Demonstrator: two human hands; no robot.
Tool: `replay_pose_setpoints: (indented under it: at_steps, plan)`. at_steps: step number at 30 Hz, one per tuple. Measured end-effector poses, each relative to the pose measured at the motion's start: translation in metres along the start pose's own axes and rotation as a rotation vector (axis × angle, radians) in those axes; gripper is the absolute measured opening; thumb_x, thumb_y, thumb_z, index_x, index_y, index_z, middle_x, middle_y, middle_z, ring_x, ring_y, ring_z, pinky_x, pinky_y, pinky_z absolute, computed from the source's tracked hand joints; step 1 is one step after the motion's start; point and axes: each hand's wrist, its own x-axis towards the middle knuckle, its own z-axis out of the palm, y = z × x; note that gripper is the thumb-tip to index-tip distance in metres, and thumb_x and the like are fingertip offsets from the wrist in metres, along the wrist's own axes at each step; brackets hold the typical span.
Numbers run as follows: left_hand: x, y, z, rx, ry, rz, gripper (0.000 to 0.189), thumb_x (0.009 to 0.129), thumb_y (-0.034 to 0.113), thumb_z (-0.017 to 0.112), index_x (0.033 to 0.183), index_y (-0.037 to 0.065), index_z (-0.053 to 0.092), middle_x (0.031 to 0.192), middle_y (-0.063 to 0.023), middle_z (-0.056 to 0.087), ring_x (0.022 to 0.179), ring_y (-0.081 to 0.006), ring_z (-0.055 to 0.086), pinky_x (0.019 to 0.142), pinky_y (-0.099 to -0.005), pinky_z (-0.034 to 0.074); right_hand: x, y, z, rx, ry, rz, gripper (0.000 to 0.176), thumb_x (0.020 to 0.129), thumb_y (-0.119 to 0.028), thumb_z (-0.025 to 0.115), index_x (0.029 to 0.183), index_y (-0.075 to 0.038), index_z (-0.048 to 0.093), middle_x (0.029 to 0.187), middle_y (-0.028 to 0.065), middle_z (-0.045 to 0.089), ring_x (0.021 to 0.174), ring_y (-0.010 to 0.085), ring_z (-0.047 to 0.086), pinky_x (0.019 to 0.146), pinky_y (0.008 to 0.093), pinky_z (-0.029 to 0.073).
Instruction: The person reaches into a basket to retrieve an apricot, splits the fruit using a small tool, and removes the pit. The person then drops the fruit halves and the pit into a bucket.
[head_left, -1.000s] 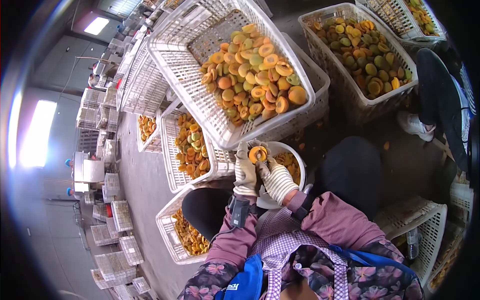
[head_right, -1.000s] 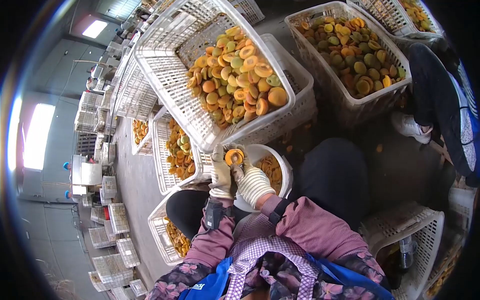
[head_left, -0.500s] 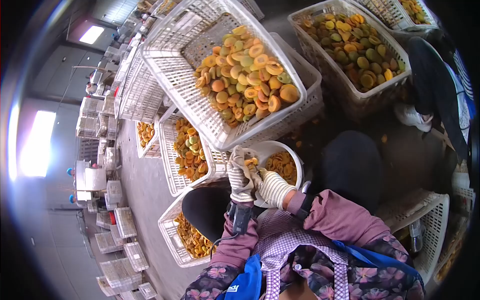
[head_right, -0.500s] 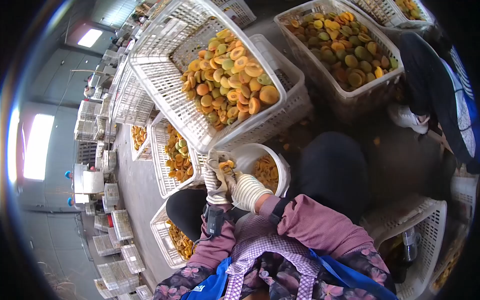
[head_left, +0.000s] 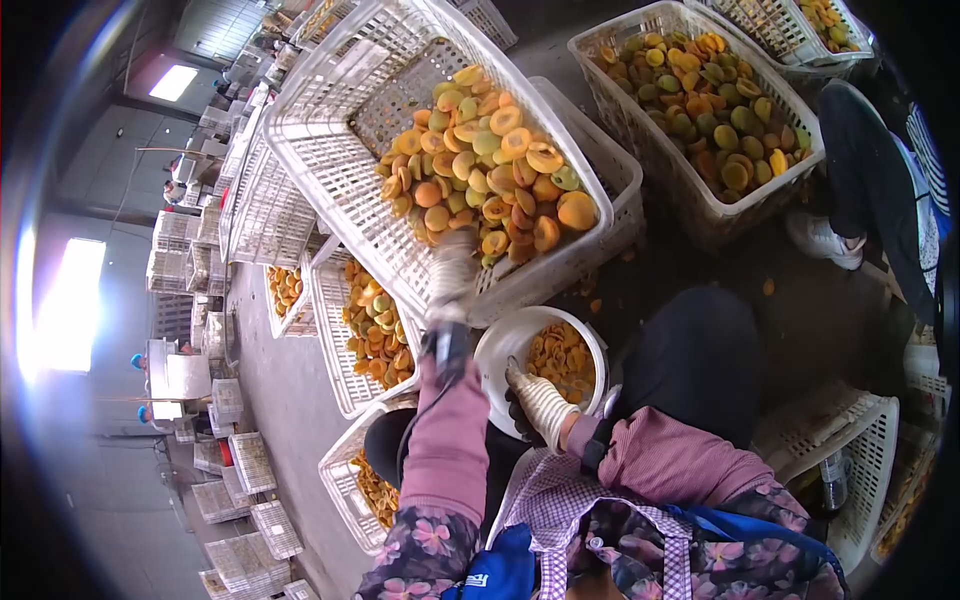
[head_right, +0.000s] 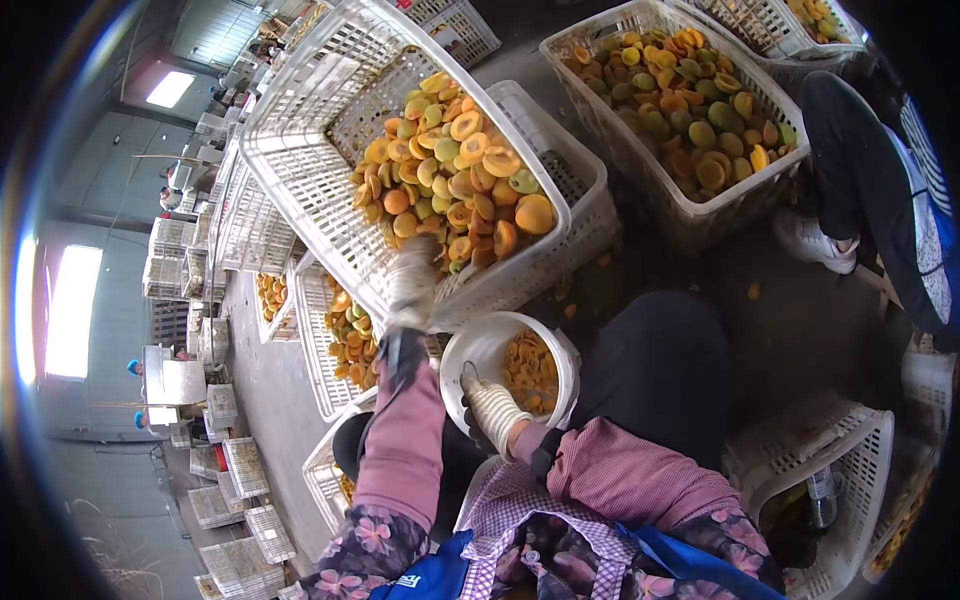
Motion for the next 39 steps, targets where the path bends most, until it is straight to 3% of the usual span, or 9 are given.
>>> replay_pose_setpoints:
  at_steps: [3, 8, 11, 15, 18, 24, 26, 32, 39]
  plan:
    - [0.036, 0.012, 0.030, 0.027, -0.398, -0.120, 0.038, 0.076, 0.021, 0.063, 0.113, 0.017, 0.057, 0.117, -0.0188, 0.054, 0.110, -0.0333, 0.051, 0.090, -0.0378, 0.043, 0.011, -0.004, 0.002, -0.001, 0.078, -0.028, 0.043, 0.085, -0.053, 0.047, 0.073, -0.012, 0.050, 0.054, 0.0007, 0.043, 0.041, 0.0150, 0.039, 0.038, 0.0291, 0.032]
    - [0.016, 0.026, 0.002, -0.006, -0.451, -0.266, 0.031, 0.080, 0.015, 0.057, 0.110, 0.009, 0.057, 0.109, -0.0168, 0.058, 0.104, -0.0317, 0.054, 0.091, -0.0380, 0.044, 0.018, -0.011, -0.003, 0.001, 0.069, -0.102, 0.049, 0.086, -0.056, 0.044, 0.075, -0.009, 0.051, 0.052, 0.0020, 0.045, 0.037, 0.0153, 0.041, 0.037, 0.0291, 0.034]
    - [-0.045, 0.045, -0.030, -0.810, 0.042, -0.167, 0.024, 0.084, -0.001, 0.045, 0.106, 0.004, 0.054, 0.101, -0.0099, 0.056, 0.092, -0.0182, 0.057, 0.084, -0.0324, 0.048, 0.012, -0.025, -0.010, 0.000, 0.111, -0.237, 0.045, 0.089, -0.049, 0.042, 0.090, -0.006, 0.052, 0.059, 0.0049, 0.048, 0.045, 0.0166, 0.046, 0.041, 0.0310, 0.039]
    - [-0.112, 0.091, -0.053, -0.395, -0.022, -0.084, 0.032, 0.084, -0.002, 0.042, 0.116, -0.002, 0.046, 0.106, -0.0105, 0.052, 0.099, -0.0175, 0.052, 0.086, -0.0281, 0.044, 0.039, -0.006, -0.015, -0.394, 0.218, -0.711, 0.046, 0.091, -0.042, 0.042, 0.109, -0.001, 0.051, 0.074, 0.0193, 0.060, 0.059, 0.0338, 0.058, 0.057, 0.0389, 0.046]
    - [-0.135, 0.131, -0.064, -1.179, 0.052, -0.433, 0.039, 0.098, 0.032, 0.035, 0.116, 0.000, 0.049, 0.104, -0.0102, 0.058, 0.095, -0.0162, 0.055, 0.086, -0.0281, 0.043, 0.007, -0.014, -0.009, -0.771, 0.236, -0.611, 0.044, 0.092, -0.037, 0.046, 0.111, 0.002, 0.053, 0.085, 0.0201, 0.063, 0.078, 0.0352, 0.060, 0.069, 0.0383, 0.046]
    - [-0.147, 0.119, -0.061, -1.249, 0.132, -0.448, 0.034, 0.095, 0.029, 0.038, 0.109, 0.001, 0.052, 0.101, -0.0119, 0.059, 0.094, -0.0206, 0.057, 0.086, -0.0324, 0.045, 0.003, -0.006, -0.013, -0.776, 0.172, -0.705, 0.058, 0.090, -0.049, 0.036, 0.125, -0.004, 0.044, 0.089, 0.0294, 0.060, 0.086, 0.0423, 0.058, 0.074, 0.0454, 0.046]
    - [-0.144, 0.114, -0.059, -1.719, 0.107, -0.750, 0.030, 0.093, 0.028, 0.041, 0.103, 0.003, 0.054, 0.097, -0.0132, 0.060, 0.088, -0.0241, 0.058, 0.082, -0.0343, 0.047, 0.003, -0.005, -0.013, -0.708, 0.186, -0.675, 0.044, 0.092, -0.036, 0.045, 0.114, 0.001, 0.052, 0.086, 0.0253, 0.061, 0.083, 0.0396, 0.059, 0.072, 0.0400, 0.046]
    - [-0.143, 0.118, -0.054, -1.598, 0.193, -0.871, 0.029, 0.094, 0.031, 0.040, 0.098, 0.005, 0.055, 0.088, -0.0104, 0.061, 0.081, -0.0216, 0.059, 0.074, -0.0329, 0.049, -0.015, -0.015, -0.010, -1.018, 0.208, -0.550, 0.046, 0.092, -0.037, 0.042, 0.117, 0.001, 0.050, 0.089, 0.0267, 0.061, 0.087, 0.0420, 0.057, 0.075, 0.0417, 0.046]
    - [-0.155, 0.088, -0.043, -1.144, 0.040, -0.367, 0.031, 0.097, 0.025, 0.035, 0.114, 0.002, 0.046, 0.105, -0.0118, 0.056, 0.091, -0.0188, 0.056, 0.081, -0.0311, 0.046, 0.004, 0.004, -0.014, -0.498, -0.071, -0.602, 0.044, 0.091, -0.038, 0.045, 0.111, 0.001, 0.053, 0.084, 0.0170, 0.063, 0.077, 0.0315, 0.061, 0.070, 0.0365, 0.048]
